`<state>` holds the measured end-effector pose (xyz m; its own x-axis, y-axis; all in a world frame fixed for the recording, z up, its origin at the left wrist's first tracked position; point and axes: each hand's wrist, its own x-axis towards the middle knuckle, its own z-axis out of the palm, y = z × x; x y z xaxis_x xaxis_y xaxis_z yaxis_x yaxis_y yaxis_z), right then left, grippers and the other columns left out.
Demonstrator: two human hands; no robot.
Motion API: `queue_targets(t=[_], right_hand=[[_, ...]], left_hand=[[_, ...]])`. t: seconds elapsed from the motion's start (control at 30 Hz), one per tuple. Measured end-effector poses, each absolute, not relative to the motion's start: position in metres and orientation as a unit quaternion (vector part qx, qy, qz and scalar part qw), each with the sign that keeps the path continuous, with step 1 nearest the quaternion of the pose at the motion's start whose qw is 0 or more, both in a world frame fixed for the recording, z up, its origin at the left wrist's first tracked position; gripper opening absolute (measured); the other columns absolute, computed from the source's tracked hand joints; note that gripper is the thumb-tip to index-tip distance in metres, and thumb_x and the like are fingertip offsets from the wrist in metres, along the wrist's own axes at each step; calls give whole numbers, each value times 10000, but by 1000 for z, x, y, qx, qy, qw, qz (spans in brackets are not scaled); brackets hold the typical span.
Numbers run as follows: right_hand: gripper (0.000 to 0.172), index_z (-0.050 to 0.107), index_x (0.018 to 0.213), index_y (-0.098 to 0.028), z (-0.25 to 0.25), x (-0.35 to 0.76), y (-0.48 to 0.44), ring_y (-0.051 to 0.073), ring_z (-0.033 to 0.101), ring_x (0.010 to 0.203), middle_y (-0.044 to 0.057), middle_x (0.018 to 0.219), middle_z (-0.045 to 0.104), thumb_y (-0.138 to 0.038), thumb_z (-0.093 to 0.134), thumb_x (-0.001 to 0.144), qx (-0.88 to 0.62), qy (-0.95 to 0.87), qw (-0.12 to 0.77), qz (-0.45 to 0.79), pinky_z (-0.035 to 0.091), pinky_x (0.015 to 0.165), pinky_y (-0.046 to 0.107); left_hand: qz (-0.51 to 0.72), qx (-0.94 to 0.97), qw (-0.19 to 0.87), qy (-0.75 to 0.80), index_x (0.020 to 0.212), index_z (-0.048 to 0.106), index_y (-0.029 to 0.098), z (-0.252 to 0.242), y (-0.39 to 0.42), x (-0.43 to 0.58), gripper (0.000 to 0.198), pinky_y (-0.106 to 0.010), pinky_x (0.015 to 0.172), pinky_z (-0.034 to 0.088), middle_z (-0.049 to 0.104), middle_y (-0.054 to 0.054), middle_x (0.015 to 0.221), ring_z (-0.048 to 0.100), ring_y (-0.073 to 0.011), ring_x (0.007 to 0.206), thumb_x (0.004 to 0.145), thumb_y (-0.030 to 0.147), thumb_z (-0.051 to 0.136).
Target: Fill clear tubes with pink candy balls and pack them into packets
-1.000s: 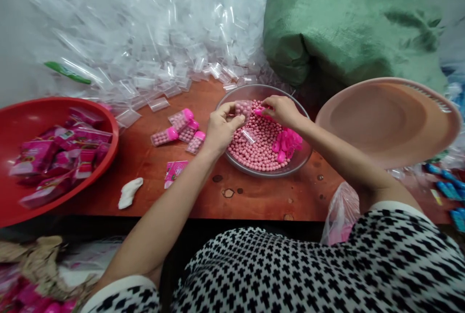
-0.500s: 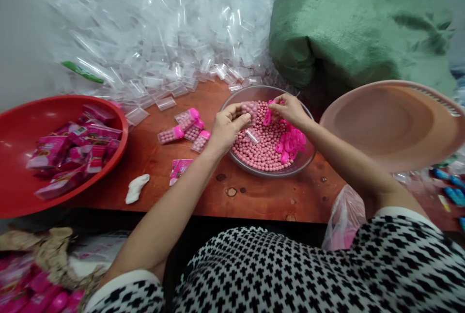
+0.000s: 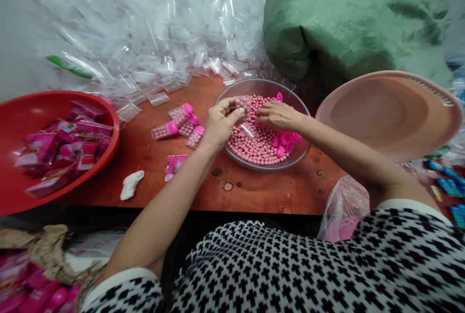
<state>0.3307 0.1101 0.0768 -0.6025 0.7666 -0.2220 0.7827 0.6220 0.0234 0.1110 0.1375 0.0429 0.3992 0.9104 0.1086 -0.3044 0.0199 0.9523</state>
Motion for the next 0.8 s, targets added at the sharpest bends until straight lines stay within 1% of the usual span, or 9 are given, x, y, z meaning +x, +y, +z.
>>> queue_targets(t=[0.1,0.17,0.23,0.33,0.43,0.53,0.6,0.73,0.8], right_hand=[[278,711,993,-182,67,333,113,256,550,1012,129,1058,712,-230,438,1003,438,889,133,-3,368,890,400],[273,699,1015,-162,65,334,112,257,574,985,143,1051,715,-243,439,998,499,863,75,-15,378,893,407],[281,671,1085,-149,67,331,109,252,602,978,144,1077,709,-284,440,999,573,814,-65,-69,414,880,394],[341,575,1227,-195,75,317,102,208,631,910,79,1038,696,-418,504,979,598,706,-306,-223,483,796,328],[452,553,1181,-246,81,297,95,162,626,784,18,936,670,-572,635,879,564,608,-431,-356,518,708,284],[505,603,1061,-234,82,284,88,155,636,789,13,932,676,-618,744,765,540,569,-473,-400,554,741,291],[528,637,1057,-226,83,282,82,177,658,858,25,976,694,-597,794,716,548,579,-462,-388,570,805,320],[397,704,1062,-204,93,291,74,222,671,954,64,1026,722,-484,758,786,594,648,-396,-266,558,872,371],[335,716,1073,-196,100,296,74,210,676,929,68,1028,730,-445,688,851,593,669,-403,-196,550,867,366]], left_hand=[[463,523,657,283,977,666,171,41,138,111,301,-396,846,624,706,-42,921,710,-190,880,720,280,778],[461,515,668,275,996,672,169,41,137,111,309,-391,843,624,714,-40,920,710,-179,855,722,272,773],[459,502,683,268,996,680,170,43,137,111,308,-371,837,625,729,-39,926,711,-166,837,721,270,778],[452,484,701,265,968,687,174,45,135,112,303,-346,811,631,748,-39,928,715,-160,815,713,290,804],[448,477,710,261,959,691,185,46,135,111,300,-352,814,634,758,-44,941,729,-178,845,716,307,819],[447,471,717,253,973,695,190,45,136,110,296,-380,834,632,761,-53,965,738,-198,867,728,304,815],[446,467,722,249,968,696,186,44,136,110,296,-395,835,630,760,-52,950,737,-199,842,723,296,819],[450,495,705,238,986,721,180,42,134,111,307,-390,830,626,765,-54,967,730,-196,845,724,315,807],[455,532,669,250,1017,742,179,41,131,112,311,-377,840,619,769,-64,1023,725,-206,904,741,317,779]])
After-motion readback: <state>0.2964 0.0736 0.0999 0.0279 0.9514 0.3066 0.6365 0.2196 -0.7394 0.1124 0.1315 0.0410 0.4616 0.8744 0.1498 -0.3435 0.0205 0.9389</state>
